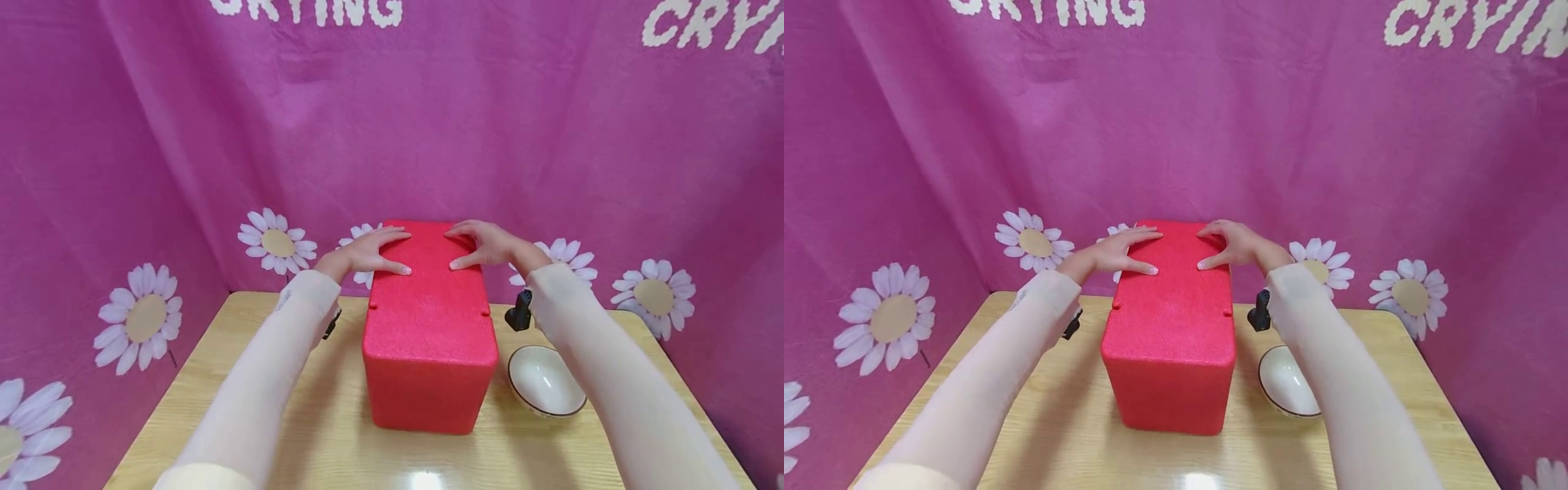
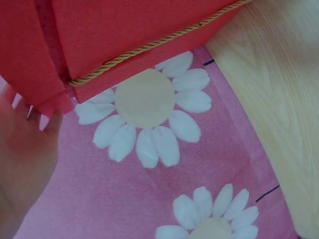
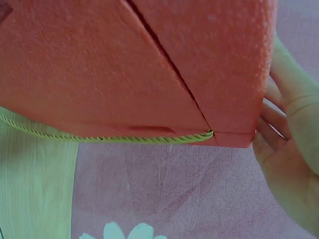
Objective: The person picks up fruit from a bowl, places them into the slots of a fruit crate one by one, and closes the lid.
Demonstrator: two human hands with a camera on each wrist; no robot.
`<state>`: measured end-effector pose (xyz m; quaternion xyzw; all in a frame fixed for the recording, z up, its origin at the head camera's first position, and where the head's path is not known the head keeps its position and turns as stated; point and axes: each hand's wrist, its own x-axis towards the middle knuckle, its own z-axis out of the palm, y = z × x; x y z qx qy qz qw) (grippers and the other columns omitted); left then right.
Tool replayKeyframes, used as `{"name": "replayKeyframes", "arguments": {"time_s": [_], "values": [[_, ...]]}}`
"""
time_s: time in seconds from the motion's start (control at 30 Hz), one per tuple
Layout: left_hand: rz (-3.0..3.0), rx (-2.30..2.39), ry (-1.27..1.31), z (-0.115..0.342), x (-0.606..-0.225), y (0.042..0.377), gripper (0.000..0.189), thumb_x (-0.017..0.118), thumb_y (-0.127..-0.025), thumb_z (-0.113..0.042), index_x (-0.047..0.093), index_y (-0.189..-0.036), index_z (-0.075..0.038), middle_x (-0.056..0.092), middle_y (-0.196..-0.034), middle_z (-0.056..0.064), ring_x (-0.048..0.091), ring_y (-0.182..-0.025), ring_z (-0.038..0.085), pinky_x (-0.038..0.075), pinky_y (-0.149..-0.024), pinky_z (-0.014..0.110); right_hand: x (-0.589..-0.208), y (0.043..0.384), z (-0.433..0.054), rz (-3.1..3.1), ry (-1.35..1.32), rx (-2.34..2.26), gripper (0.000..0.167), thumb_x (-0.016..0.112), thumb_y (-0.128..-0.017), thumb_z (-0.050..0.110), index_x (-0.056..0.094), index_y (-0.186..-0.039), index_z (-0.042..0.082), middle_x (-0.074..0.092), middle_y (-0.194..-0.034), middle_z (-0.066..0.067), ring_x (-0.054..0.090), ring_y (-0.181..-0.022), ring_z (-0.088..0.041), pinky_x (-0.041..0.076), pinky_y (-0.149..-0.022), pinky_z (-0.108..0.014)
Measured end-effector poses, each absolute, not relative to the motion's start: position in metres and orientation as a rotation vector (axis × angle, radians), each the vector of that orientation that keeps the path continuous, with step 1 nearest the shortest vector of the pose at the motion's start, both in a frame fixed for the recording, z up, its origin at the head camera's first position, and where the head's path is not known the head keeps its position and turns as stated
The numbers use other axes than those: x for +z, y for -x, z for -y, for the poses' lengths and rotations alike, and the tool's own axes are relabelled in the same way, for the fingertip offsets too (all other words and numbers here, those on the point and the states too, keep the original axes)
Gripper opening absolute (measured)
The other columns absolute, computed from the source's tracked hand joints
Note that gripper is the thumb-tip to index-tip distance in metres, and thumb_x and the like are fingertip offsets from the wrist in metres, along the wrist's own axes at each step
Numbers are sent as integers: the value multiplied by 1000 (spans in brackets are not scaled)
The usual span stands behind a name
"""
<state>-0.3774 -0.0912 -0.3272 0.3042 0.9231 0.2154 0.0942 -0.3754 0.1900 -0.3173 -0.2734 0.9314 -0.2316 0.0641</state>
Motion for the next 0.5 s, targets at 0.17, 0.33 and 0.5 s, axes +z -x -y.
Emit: {"name": "replayKeyframes", "arguments": {"time_s": [0.17, 0.33, 0.5], "values": [[-2830, 477, -852, 94, -318, 379, 79, 59, -86, -52, 30, -152, -19, 22, -162, 5, 15, -151, 26, 17, -123, 49, -317, 378, -190, -2844, 837, -744, 67, 74, -84, 26, 47, -141, 3, 41, -150, -19, 33, -141, -37, 27, -117, -54], [-2964, 520, -756, 103, -327, 370, 68, 42, -95, -55, 35, -150, -15, 29, -159, 9, 24, -149, 28, 23, -121, 50, -346, 366, -205, -2858, 730, -1139, 67, 69, -88, 22, 39, -146, 4, 39, -152, -20, 32, -142, -38, 28, -117, -55], [-3042, 763, -628, 130, -339, 354, 63, 40, -97, -50, 41, -146, -12, 31, -158, 12, 24, -148, 32, 24, -119, 55, -381, 343, -230, -2913, 608, -1312, 60, 60, -95, 22, 38, -145, 1, 41, -148, -25, 39, -137, -43, 35, -112, -57]]}}
